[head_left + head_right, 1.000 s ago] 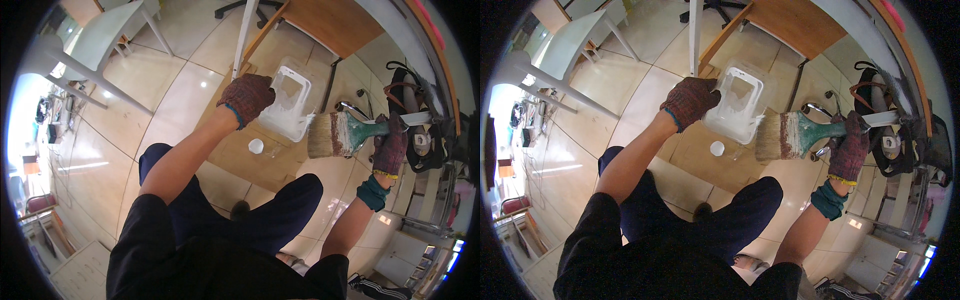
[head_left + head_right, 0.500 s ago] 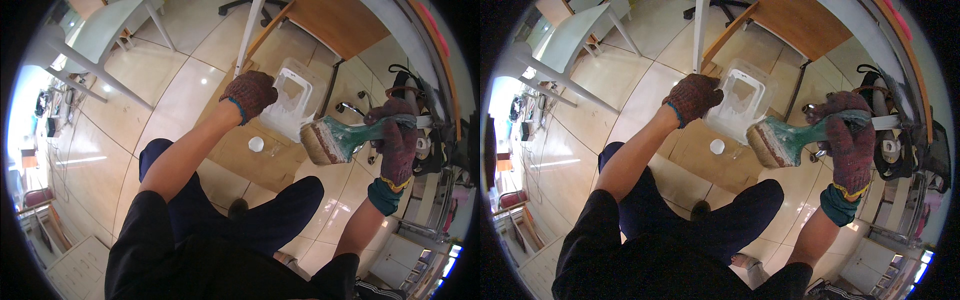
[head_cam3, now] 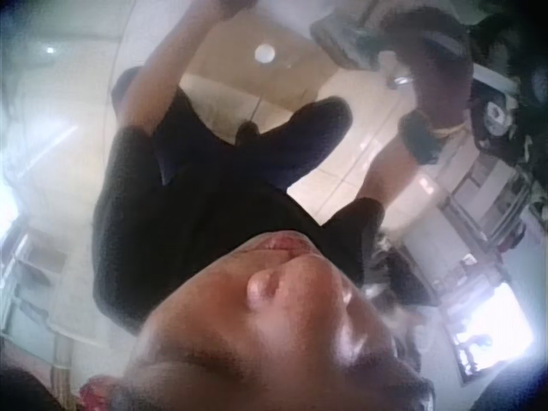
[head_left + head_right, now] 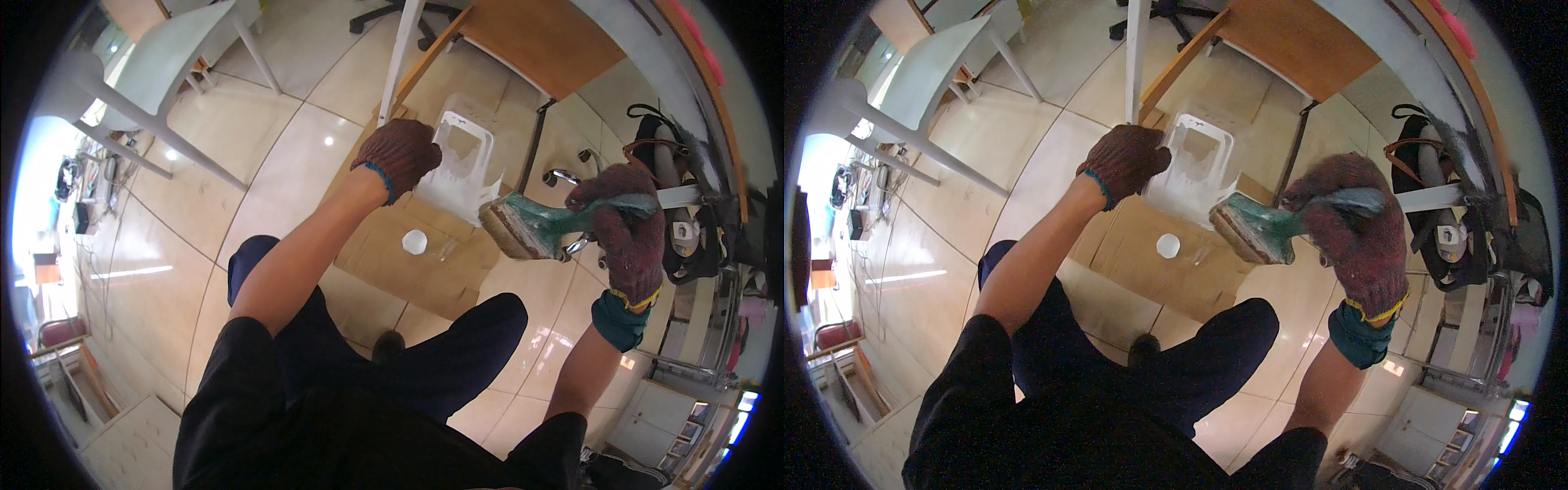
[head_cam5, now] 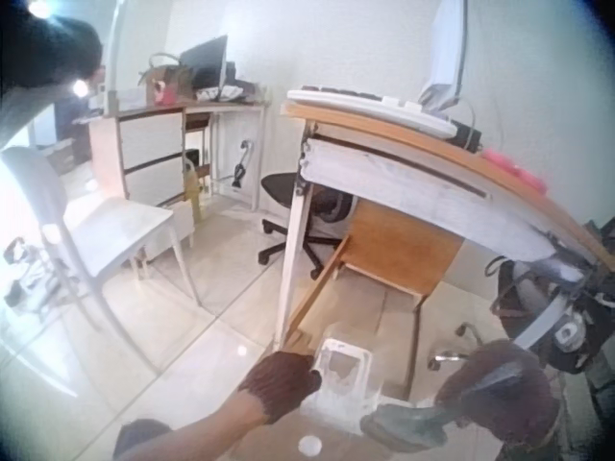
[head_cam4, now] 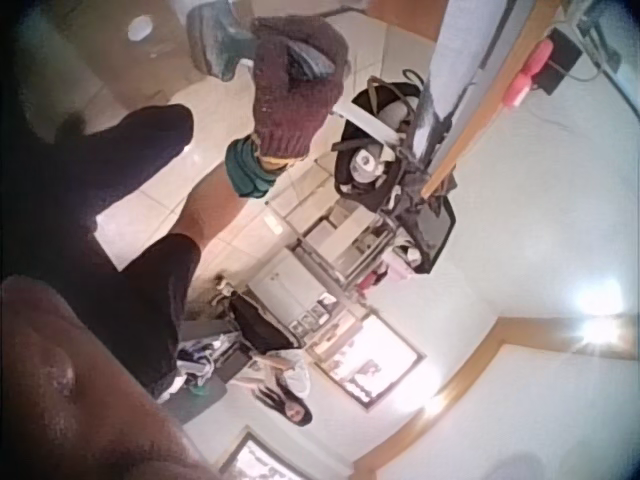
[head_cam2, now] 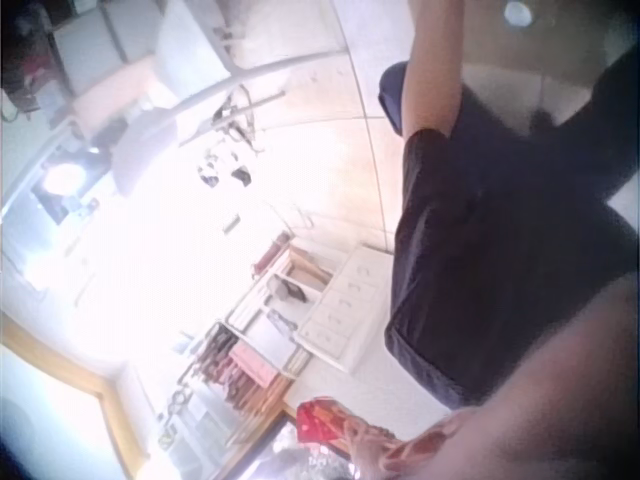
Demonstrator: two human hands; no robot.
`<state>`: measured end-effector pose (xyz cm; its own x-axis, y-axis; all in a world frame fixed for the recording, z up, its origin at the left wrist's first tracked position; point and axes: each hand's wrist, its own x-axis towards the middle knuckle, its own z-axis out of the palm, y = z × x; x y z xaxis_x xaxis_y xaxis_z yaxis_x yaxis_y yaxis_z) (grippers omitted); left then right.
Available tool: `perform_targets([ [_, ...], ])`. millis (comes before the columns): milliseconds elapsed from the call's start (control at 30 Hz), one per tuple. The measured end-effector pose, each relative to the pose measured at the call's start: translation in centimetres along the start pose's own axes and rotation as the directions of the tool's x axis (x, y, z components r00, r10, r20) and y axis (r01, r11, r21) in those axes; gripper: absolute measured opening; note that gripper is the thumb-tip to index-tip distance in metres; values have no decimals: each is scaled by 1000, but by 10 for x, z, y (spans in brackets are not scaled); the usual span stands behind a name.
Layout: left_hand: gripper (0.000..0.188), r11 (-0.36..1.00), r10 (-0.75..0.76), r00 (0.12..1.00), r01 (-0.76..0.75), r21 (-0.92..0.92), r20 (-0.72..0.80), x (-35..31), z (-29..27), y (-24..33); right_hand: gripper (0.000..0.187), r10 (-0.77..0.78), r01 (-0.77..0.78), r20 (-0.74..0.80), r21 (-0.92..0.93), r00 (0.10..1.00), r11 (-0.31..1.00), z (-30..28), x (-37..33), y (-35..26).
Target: The person kneels on the floor and paints the white metal frame of a desk using a paintbrush and a small paint tray. They repeatedly dip the brush into the paint and apply it to the legs and crossbars of the desk frame.
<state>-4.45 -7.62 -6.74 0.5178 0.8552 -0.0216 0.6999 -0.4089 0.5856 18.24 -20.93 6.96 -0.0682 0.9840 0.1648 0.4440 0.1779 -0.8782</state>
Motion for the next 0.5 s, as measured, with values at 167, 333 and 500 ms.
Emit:
perform_targets([
  [167,31,995,98,993,-99,-11,-62,20,12,-1,34,6,117,-536,197,844,973,0,-34,30],
  [333,33,993,98,994,-94,-71,55,36,6,31,30,155,118,-762,291,629,949,-8,-48,48],
  [500,34,961,277,958,-275,-39,71,58,3,66,26,124,213,-870,252,478,944,-21,-58,49],
])
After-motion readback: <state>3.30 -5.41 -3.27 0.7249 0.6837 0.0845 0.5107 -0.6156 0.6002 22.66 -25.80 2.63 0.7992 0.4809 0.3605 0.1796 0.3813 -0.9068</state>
